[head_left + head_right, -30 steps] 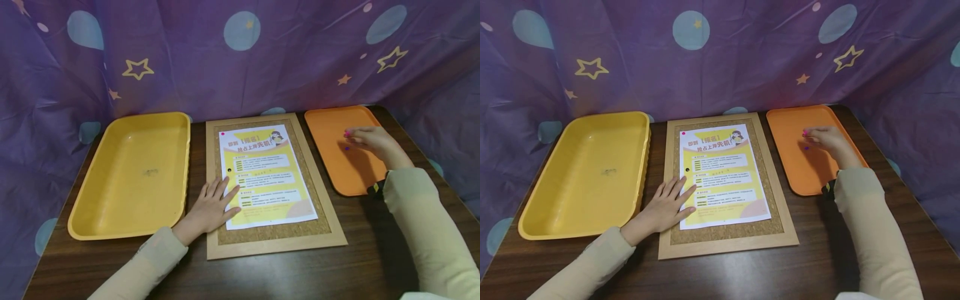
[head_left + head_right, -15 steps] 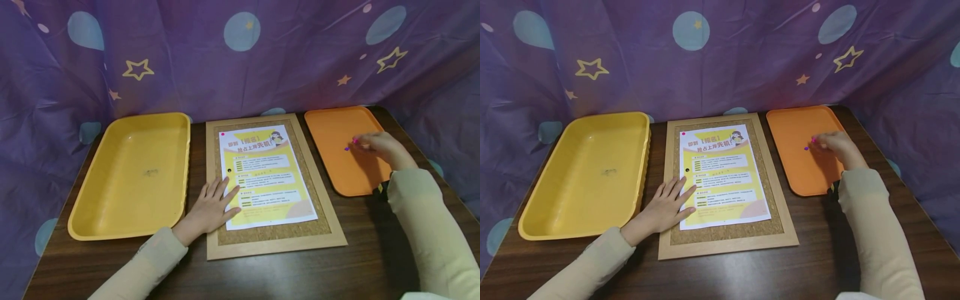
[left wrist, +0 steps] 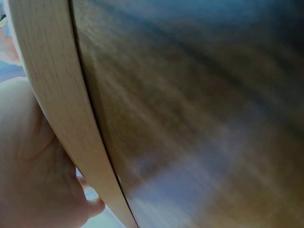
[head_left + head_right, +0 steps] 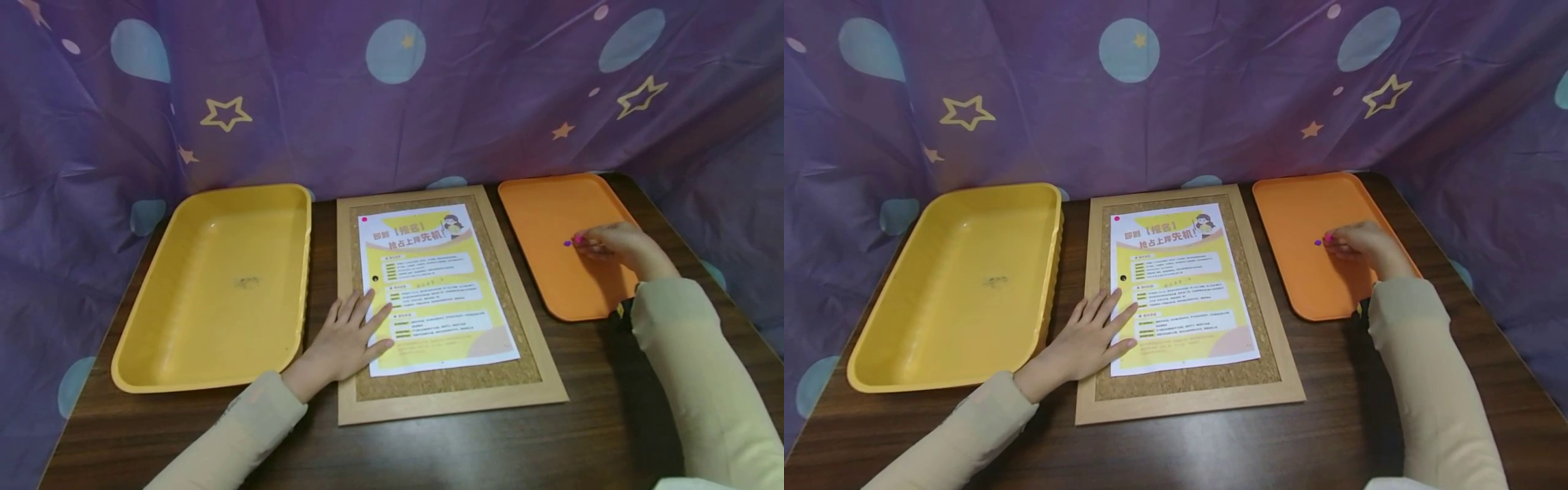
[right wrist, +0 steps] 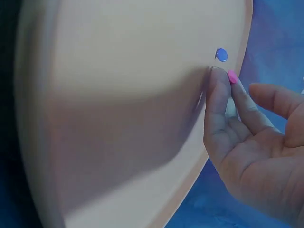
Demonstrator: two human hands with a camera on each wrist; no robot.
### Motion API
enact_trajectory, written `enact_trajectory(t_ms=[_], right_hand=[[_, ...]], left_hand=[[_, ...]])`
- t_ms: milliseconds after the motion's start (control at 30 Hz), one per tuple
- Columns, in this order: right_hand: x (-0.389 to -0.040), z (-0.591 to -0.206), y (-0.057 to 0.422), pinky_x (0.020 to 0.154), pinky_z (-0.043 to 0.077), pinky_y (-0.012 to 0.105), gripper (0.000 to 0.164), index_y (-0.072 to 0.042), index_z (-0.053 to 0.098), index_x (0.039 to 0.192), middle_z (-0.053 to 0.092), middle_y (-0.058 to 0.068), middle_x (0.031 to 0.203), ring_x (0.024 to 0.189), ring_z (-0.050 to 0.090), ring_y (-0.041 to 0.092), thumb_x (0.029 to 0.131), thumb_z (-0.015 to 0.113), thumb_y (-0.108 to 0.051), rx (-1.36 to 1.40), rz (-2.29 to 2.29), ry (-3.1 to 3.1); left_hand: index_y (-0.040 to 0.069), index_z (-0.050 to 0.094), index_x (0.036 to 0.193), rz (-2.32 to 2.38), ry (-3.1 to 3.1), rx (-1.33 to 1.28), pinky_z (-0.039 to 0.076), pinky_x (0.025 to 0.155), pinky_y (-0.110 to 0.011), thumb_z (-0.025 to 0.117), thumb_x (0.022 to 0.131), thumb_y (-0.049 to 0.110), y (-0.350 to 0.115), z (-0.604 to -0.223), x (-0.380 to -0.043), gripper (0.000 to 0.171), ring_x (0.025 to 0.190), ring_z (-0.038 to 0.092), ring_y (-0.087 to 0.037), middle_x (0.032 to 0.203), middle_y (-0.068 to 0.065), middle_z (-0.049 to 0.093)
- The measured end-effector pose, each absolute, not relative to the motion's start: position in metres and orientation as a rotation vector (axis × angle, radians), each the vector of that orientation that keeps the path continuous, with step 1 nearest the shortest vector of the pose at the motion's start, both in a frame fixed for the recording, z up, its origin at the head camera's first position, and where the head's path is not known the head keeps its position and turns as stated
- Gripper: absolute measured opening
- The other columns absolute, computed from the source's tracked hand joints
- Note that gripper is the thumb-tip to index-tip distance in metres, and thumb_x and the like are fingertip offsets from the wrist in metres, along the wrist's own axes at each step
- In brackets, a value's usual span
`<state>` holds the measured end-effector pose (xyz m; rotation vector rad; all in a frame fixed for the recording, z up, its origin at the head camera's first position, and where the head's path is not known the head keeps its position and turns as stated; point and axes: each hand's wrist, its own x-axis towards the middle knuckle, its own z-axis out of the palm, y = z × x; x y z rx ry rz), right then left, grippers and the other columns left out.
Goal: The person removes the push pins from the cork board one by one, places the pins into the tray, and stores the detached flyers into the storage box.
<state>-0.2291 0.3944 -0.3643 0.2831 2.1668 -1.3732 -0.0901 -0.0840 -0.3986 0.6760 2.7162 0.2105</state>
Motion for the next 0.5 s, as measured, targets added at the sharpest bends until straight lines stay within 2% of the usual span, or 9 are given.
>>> enact_trajectory(t_ms=[500], right_hand=[[-0.2312,-0.3636,0.3909,0.074,0.053,0.016,0.038,-0.034,0.064,0.074,0.066,-0.021,0.075,0.075,0.063,-0.004,0.102,0.040,-0.024,0.306,-1.342,2.142]], left_hand=[[0.027,0.016,0.155,0.212,2.717,0.674,0.008,0.119,-0.057,0.027,0.100,0.057,-0.0834,-0.3994,-0.0898,0.064,0.150,0.002,-0.034,0.163,-0.009,0.001]])
